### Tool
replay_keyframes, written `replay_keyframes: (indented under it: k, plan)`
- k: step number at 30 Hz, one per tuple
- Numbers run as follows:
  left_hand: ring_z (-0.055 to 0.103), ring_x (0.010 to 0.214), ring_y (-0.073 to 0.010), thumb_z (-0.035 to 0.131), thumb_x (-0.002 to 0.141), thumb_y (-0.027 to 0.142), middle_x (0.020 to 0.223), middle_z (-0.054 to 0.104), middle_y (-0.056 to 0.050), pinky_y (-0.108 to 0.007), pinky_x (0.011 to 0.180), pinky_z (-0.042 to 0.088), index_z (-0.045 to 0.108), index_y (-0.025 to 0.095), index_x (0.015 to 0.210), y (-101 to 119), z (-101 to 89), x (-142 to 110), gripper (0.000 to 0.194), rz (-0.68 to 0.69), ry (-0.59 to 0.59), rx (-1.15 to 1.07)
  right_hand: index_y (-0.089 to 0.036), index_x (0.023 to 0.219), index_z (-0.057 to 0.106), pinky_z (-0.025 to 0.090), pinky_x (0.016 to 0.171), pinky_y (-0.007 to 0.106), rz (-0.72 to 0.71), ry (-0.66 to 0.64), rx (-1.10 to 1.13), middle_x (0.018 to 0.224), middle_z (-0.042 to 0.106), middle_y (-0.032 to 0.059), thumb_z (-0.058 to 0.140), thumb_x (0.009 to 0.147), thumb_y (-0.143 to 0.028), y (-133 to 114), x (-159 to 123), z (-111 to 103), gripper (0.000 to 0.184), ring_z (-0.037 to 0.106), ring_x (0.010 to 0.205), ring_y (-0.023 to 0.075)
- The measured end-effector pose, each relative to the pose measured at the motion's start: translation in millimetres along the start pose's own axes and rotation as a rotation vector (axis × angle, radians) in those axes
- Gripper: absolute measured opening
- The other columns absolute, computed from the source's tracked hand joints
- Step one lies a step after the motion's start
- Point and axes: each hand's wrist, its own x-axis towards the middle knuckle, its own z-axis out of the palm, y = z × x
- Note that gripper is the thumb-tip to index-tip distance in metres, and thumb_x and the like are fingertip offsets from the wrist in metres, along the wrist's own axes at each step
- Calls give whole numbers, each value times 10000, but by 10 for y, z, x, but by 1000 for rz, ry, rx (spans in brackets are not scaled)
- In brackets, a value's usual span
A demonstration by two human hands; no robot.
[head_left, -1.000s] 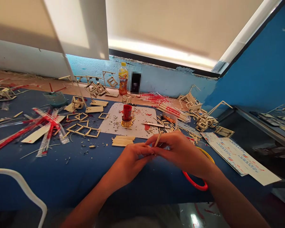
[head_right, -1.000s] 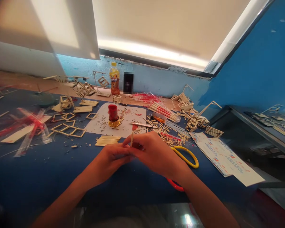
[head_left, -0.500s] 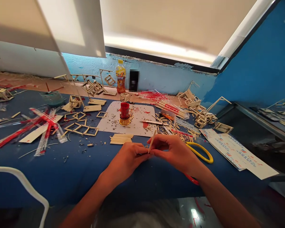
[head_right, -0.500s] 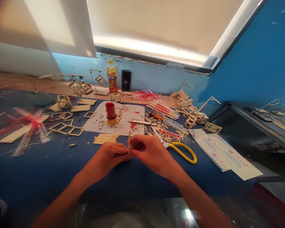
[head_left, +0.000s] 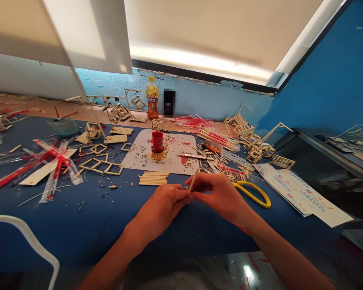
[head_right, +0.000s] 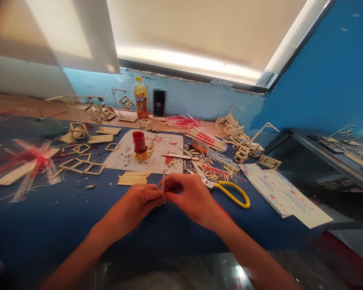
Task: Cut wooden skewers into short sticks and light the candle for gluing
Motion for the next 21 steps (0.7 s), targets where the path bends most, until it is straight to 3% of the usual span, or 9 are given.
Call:
replay_keyframes:
  k: [11, 18, 21]
  plan:
    - [472, 606, -79, 611, 1004, 136, 669, 542, 51, -223, 586, 302, 678, 156, 722, 1, 52, 7, 290, -20, 24, 7, -203, 846, 741, 595, 807, 284, 14, -23, -40, 871, 770, -11, 738, 781, -62, -32, -4, -17, 155, 724, 809, 159]
    - [505, 642, -95, 575, 1034, 180, 725, 585, 32, -238, 631, 319, 732, 175, 842, -3, 79, 14, 248, -5, 32, 43, -207, 929, 702, 603, 748, 267, 74, -91, -19, 854, 772, 3, 746, 815, -181, 69, 73, -61, 125, 750, 825, 174]
    - [518, 641, -102, 575, 1036, 203, 712, 581, 27, -244, 635, 325, 721, 172, 816, -2, 84, 10, 265, -25, 45, 45, -234, 1058, 699, 602, 806, 320, 89, -74, -97, 950, 772, 18, 791, 803, -257, -50, 25, -187, 272, 749, 870, 203]
